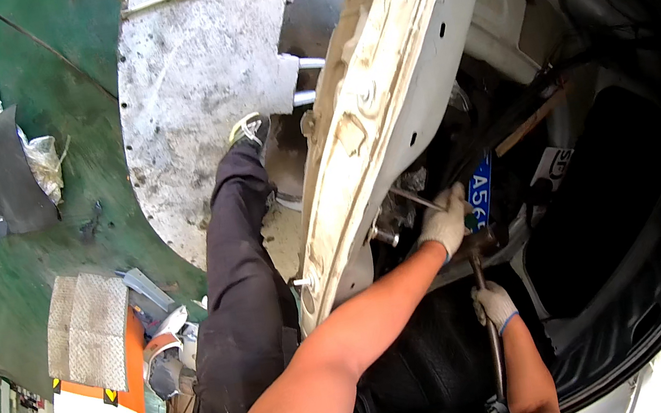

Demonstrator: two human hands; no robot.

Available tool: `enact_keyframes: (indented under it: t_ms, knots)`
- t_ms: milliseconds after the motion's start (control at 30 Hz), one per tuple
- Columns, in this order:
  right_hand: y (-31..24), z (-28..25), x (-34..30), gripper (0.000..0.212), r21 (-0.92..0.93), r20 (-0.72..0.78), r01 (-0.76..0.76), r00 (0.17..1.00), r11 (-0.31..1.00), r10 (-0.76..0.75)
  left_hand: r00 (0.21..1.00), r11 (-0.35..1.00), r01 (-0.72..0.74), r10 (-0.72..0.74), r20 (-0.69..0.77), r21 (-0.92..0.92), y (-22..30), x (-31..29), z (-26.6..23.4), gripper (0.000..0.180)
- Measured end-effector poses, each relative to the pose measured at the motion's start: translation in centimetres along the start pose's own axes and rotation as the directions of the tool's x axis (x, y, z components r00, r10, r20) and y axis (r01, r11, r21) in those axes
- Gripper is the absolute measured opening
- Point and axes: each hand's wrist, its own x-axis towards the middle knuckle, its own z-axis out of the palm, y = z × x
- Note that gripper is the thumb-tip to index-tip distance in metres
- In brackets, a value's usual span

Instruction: The person places a plastic bag over their head, then walks to a white car and uses a screwdriver and hammer to work on the rear bumper area, prying and striking components near the license plate.

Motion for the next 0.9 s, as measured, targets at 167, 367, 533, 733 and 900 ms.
enact_keyframes:
  t_ms: [167, 367, 533, 733, 900]
  knots:
    - [1.4, -1.4, 0.1, 0.011, 0.081, -0.051, -0.02, 0.998, 0.996, 0.024, 0.997, 0.985, -0.041, 0.051, 0.06, -0.17, 1.6, 0.5, 1.0, 0.054]
    - [-2.4, -0.5, -0.2, 0.008, 0.286, -0.158, 0.069, 0.987, 0.956, -0.024, 0.997, 0.979, -0.032, 0.047, 0.068, -0.202, 0.8, 0.5, 1.5, 0.053]
    - [-5.5, -2.3, -2.6, 0.01, -0.146, -0.203, 0.197, 0.953, 0.969, -0.225, 0.996, 0.985, -0.042, 0.055, 0.074, -0.164, 1.6, 0.1, 1.1, 0.058]
    - [-1.9, -2.7, -1.9, 0.012, 0.23, -0.198, 0.102, 0.979, 0.968, -0.056, 0.972, 0.973, -0.01, 0.064, 0.227, -0.232, 2.0, -0.6, 2.2, 0.063]
    - [-1.5, 0.0, -5.3, 0.015, 0.529, -0.035, -0.008, 0.999, 0.848, 0.031, 0.901, 0.973, 0.047, 0.056, 0.431, -0.226, 1.7, -3.6, 2.0, 0.07]
